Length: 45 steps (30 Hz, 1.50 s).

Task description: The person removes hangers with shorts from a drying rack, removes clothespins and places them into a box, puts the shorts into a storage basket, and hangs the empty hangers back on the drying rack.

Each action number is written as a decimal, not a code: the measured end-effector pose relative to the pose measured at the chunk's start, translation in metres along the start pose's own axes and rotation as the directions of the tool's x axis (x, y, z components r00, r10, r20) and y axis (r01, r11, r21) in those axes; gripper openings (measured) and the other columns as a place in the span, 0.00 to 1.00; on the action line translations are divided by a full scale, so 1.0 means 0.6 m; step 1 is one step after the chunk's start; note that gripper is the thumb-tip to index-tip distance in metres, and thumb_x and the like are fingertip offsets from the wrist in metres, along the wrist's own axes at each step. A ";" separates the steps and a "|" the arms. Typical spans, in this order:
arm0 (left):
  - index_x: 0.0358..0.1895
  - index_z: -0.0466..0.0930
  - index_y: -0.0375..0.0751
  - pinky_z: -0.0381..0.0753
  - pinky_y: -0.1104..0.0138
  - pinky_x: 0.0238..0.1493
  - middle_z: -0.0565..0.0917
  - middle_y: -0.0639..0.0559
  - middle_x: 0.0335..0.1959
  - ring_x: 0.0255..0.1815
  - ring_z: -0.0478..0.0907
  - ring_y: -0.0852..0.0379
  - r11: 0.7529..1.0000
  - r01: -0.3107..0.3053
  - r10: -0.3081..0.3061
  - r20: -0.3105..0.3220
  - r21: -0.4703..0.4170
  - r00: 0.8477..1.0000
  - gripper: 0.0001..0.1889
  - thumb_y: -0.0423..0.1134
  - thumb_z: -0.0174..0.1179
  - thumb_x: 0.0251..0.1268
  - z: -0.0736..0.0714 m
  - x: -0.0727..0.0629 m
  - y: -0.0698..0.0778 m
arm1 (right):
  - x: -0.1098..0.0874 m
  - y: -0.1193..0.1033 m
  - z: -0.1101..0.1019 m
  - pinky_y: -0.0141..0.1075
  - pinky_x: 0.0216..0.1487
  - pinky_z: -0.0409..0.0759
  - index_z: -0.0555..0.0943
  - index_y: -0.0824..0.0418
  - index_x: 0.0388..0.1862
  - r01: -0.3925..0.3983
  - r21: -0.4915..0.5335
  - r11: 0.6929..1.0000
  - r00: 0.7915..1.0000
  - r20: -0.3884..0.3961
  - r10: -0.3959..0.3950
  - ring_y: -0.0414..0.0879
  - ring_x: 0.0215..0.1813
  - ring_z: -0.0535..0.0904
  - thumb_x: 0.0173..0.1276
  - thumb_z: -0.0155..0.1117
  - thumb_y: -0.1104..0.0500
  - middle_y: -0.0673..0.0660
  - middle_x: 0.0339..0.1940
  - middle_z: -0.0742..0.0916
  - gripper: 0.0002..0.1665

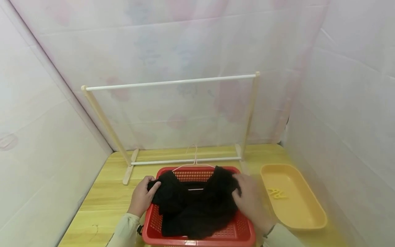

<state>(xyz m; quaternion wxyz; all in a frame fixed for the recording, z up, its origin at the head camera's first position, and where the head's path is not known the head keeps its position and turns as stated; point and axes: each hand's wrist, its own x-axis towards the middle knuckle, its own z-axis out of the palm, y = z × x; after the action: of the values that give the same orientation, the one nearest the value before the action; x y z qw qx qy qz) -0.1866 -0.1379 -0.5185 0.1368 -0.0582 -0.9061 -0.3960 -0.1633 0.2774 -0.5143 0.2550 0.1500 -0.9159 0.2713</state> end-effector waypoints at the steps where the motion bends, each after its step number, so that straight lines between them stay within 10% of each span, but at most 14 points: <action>1: 0.44 0.77 0.49 0.80 0.56 0.46 0.82 0.53 0.39 0.37 0.78 0.57 1.000 0.007 -0.007 0.004 0.002 1.000 0.13 0.53 0.63 0.75 -0.002 0.000 0.000 | 0.001 -0.005 0.006 0.60 0.58 0.73 0.78 0.71 0.64 0.015 -0.050 0.999 1.000 0.021 -0.014 0.64 0.58 0.78 0.58 0.65 0.69 0.67 0.55 0.84 0.31; 6: 0.45 0.78 0.50 0.82 0.54 0.45 0.85 0.52 0.38 0.37 0.81 0.56 1.000 0.018 -0.018 0.003 0.011 1.000 0.12 0.54 0.61 0.76 -0.011 -0.003 -0.001 | 0.010 -0.027 0.023 0.65 0.69 0.65 0.68 0.74 0.74 0.084 -0.264 0.961 0.988 0.145 -0.047 0.70 0.65 0.73 0.55 0.73 0.61 0.73 0.63 0.79 0.47; 24: 0.34 0.79 0.52 0.75 0.62 0.35 0.79 0.58 0.28 0.29 0.74 0.61 0.999 0.011 -0.012 0.017 0.049 1.000 0.14 0.54 0.60 0.77 -0.017 0.002 -0.007 | 0.013 -0.031 0.030 0.62 0.59 0.67 0.75 0.73 0.64 -0.089 -0.062 0.994 0.993 0.073 0.093 0.65 0.55 0.73 0.53 0.72 0.62 0.67 0.50 0.80 0.38; 45: 0.34 0.80 0.53 0.75 0.63 0.34 0.81 0.58 0.28 0.28 0.75 0.61 0.999 0.019 -0.019 0.007 0.027 1.000 0.12 0.53 0.61 0.76 -0.013 0.002 -0.008 | 0.010 -0.023 0.032 0.64 0.66 0.60 0.75 0.69 0.63 -0.061 -0.067 0.996 0.995 0.073 0.065 0.65 0.63 0.71 0.55 0.71 0.61 0.67 0.58 0.80 0.35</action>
<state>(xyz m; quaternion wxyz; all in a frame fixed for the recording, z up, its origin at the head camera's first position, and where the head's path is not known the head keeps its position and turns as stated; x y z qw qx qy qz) -0.1871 -0.1467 -0.5168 0.1303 -0.0491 -0.9123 -0.3851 -0.1700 0.2544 -0.5191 0.2163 0.1229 -0.9374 0.2438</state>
